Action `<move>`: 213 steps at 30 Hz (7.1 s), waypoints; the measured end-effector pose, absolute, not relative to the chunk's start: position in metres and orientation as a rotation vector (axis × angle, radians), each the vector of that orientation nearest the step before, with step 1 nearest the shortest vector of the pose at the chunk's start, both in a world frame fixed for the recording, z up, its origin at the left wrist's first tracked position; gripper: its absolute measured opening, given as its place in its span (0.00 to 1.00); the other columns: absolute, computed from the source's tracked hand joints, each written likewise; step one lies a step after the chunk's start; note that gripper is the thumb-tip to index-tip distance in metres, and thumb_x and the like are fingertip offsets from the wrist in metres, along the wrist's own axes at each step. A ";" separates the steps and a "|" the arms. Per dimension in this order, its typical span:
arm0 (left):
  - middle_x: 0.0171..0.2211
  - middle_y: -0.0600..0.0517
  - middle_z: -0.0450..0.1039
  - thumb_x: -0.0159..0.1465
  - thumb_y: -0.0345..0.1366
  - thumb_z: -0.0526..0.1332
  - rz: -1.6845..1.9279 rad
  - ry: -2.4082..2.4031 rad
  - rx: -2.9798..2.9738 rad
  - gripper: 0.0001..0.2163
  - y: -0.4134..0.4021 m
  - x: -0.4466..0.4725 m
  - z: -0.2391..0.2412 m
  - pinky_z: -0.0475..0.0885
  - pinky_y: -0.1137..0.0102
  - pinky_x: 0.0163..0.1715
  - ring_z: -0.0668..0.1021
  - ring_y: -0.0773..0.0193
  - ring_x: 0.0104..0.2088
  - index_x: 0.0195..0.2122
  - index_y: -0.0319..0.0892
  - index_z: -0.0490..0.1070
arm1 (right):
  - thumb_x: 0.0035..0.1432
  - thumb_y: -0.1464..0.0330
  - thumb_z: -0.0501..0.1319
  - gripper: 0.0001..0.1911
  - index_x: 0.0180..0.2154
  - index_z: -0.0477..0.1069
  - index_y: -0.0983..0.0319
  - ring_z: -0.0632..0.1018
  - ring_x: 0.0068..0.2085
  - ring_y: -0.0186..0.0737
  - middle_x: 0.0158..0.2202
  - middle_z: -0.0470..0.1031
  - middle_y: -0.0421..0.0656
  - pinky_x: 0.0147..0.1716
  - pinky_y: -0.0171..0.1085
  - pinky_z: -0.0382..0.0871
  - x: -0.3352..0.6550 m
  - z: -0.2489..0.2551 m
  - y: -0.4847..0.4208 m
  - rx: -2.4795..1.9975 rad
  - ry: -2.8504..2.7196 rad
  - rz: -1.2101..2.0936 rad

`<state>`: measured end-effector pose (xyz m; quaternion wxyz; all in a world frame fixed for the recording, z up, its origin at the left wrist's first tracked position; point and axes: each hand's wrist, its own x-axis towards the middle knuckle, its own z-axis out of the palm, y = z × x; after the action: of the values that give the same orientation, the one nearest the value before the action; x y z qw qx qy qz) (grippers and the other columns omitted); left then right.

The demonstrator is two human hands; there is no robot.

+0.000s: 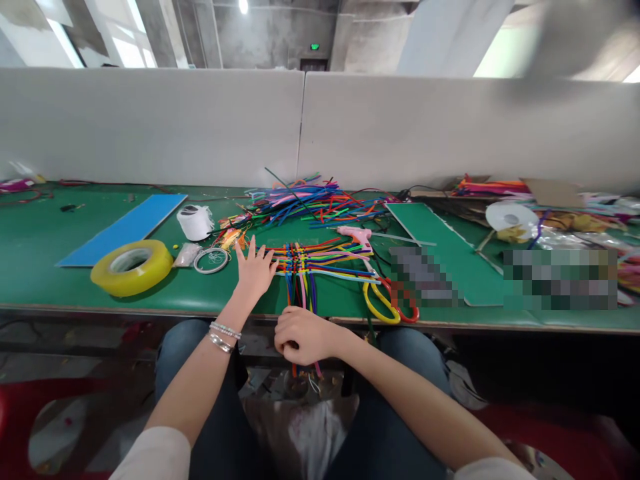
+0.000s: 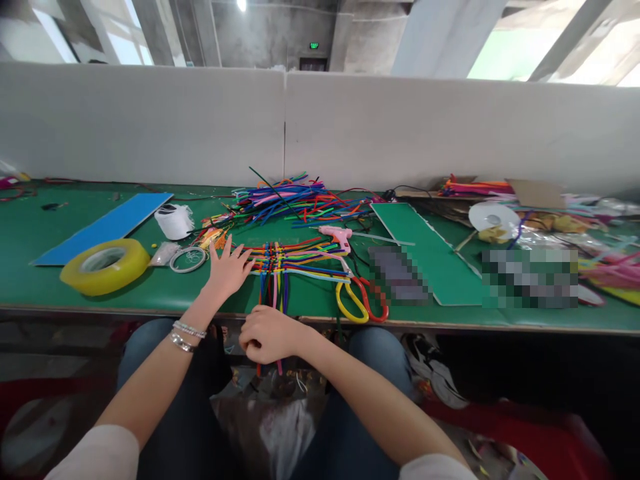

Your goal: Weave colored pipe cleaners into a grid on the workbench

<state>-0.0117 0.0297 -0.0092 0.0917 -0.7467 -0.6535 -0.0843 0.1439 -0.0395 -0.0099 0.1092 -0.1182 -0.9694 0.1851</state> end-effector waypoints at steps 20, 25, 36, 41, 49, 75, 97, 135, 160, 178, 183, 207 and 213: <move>0.62 0.46 0.54 0.66 0.45 0.42 -0.182 -1.937 -2.313 0.24 0.016 -0.001 -0.013 0.35 0.39 0.56 0.45 0.45 0.64 0.61 0.43 0.55 | 0.55 0.61 0.60 0.13 0.41 0.70 0.60 0.67 0.52 0.42 0.49 0.70 0.46 0.53 0.42 0.56 0.170 0.010 -0.012 -0.778 -2.642 0.358; 0.59 0.43 0.60 0.65 0.45 0.47 -0.345 -1.870 -2.268 0.21 0.016 -0.003 -0.008 0.34 0.37 0.55 0.48 0.44 0.63 0.55 0.42 0.63 | 0.56 0.57 0.58 0.14 0.37 0.71 0.60 0.69 0.47 0.42 0.41 0.73 0.43 0.49 0.43 0.59 0.173 0.013 -0.009 -0.847 -2.650 0.273; 0.31 0.45 0.75 0.66 0.40 0.45 -0.620 -1.855 -2.243 0.16 0.002 0.011 0.029 0.67 0.64 0.39 0.76 0.56 0.37 0.40 0.39 0.70 | 0.62 0.54 0.47 0.30 0.57 0.59 0.68 0.58 0.61 0.47 0.59 0.61 0.52 0.59 0.47 0.52 0.176 -0.012 -0.001 -0.964 -2.753 0.006; 0.27 0.45 0.75 0.64 0.40 0.46 -0.423 -2.185 -2.489 0.17 0.007 0.006 0.023 0.67 0.71 0.31 0.78 0.61 0.30 0.25 0.40 0.69 | 0.64 0.56 0.44 0.30 0.58 0.58 0.70 0.58 0.61 0.48 0.59 0.60 0.52 0.59 0.47 0.53 0.171 -0.016 -0.007 -1.033 -2.749 -0.169; 0.24 0.50 0.74 0.60 0.41 0.51 -0.098 -2.522 -3.059 0.11 0.013 -0.010 0.021 0.67 0.75 0.19 0.75 0.66 0.19 0.31 0.39 0.65 | 0.63 0.63 0.49 0.22 0.52 0.67 0.68 0.70 0.52 0.48 0.51 0.70 0.51 0.55 0.45 0.60 0.167 -0.007 -0.010 -1.037 -2.711 -0.462; 0.22 0.51 0.73 0.61 0.42 0.47 -0.106 -2.245 -3.226 0.15 0.021 -0.011 0.013 0.65 0.75 0.21 0.72 0.68 0.18 0.26 0.40 0.67 | 0.63 0.66 0.49 0.18 0.49 0.70 0.64 0.67 0.56 0.45 0.53 0.70 0.47 0.56 0.46 0.56 0.169 -0.003 -0.008 -1.029 -2.686 -0.267; 0.22 0.50 0.75 0.59 0.38 0.48 -0.186 -2.389 -3.053 0.14 0.014 0.005 0.013 0.66 0.76 0.21 0.73 0.68 0.18 0.23 0.39 0.67 | 0.59 0.68 0.53 0.13 0.40 0.75 0.62 0.71 0.50 0.43 0.48 0.73 0.47 0.51 0.43 0.61 0.173 0.002 -0.005 -0.953 -2.674 -0.117; 0.21 0.49 0.75 0.61 0.35 0.47 0.355 -2.401 -3.442 0.15 0.008 -0.010 0.035 0.60 0.76 0.19 0.74 0.68 0.19 0.24 0.37 0.69 | 0.58 0.64 0.56 0.15 0.45 0.70 0.61 0.71 0.51 0.42 0.51 0.70 0.47 0.53 0.42 0.61 0.185 0.013 -0.006 -0.959 -2.572 0.409; 0.18 0.50 0.74 0.63 0.42 0.44 0.475 -2.475 -3.409 0.15 0.006 0.002 0.032 0.57 0.74 0.18 0.74 0.65 0.18 0.30 0.39 0.65 | 0.51 0.62 0.63 0.28 0.54 0.62 0.57 0.68 0.54 0.45 0.54 0.67 0.45 0.55 0.44 0.59 0.197 0.020 -0.003 -0.926 -2.520 0.751; 0.20 0.47 0.75 0.64 0.48 0.42 0.434 -2.567 -3.287 0.20 0.007 0.002 0.025 0.60 0.73 0.19 0.75 0.64 0.19 0.22 0.42 0.60 | 0.59 0.56 0.53 0.20 0.48 0.71 0.57 0.64 0.58 0.42 0.58 0.64 0.42 0.59 0.42 0.55 0.204 0.017 0.002 -0.959 -2.534 0.754; 0.22 0.46 0.76 0.62 0.53 0.43 0.369 -2.633 -3.223 0.22 0.005 0.003 0.023 0.63 0.72 0.21 0.77 0.61 0.21 0.24 0.41 0.61 | 0.60 0.59 0.54 0.17 0.47 0.72 0.57 0.68 0.55 0.41 0.55 0.67 0.43 0.56 0.41 0.58 0.206 0.016 0.003 -0.937 -2.505 0.666; 0.18 0.49 0.73 0.64 0.47 0.46 0.293 -2.651 -3.224 0.19 0.007 0.002 0.020 0.62 0.74 0.18 0.76 0.64 0.18 0.20 0.40 0.60 | 0.58 0.64 0.57 0.12 0.41 0.74 0.60 0.75 0.42 0.41 0.39 0.76 0.45 0.45 0.40 0.65 0.202 0.015 0.005 -0.857 -2.591 0.379; 0.18 0.48 0.73 0.63 0.50 0.46 0.214 -2.698 -3.198 0.21 0.003 0.004 0.025 0.69 0.71 0.22 0.77 0.61 0.20 0.20 0.42 0.60 | 0.57 0.63 0.59 0.12 0.41 0.74 0.60 0.74 0.43 0.41 0.42 0.75 0.46 0.46 0.40 0.64 0.202 0.014 0.005 -0.868 -2.580 0.402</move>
<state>0.0045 0.0033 0.0248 -0.5003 -0.6609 -0.5577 0.0442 0.2020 0.0051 0.0137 0.1935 -0.3095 -0.9199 0.1433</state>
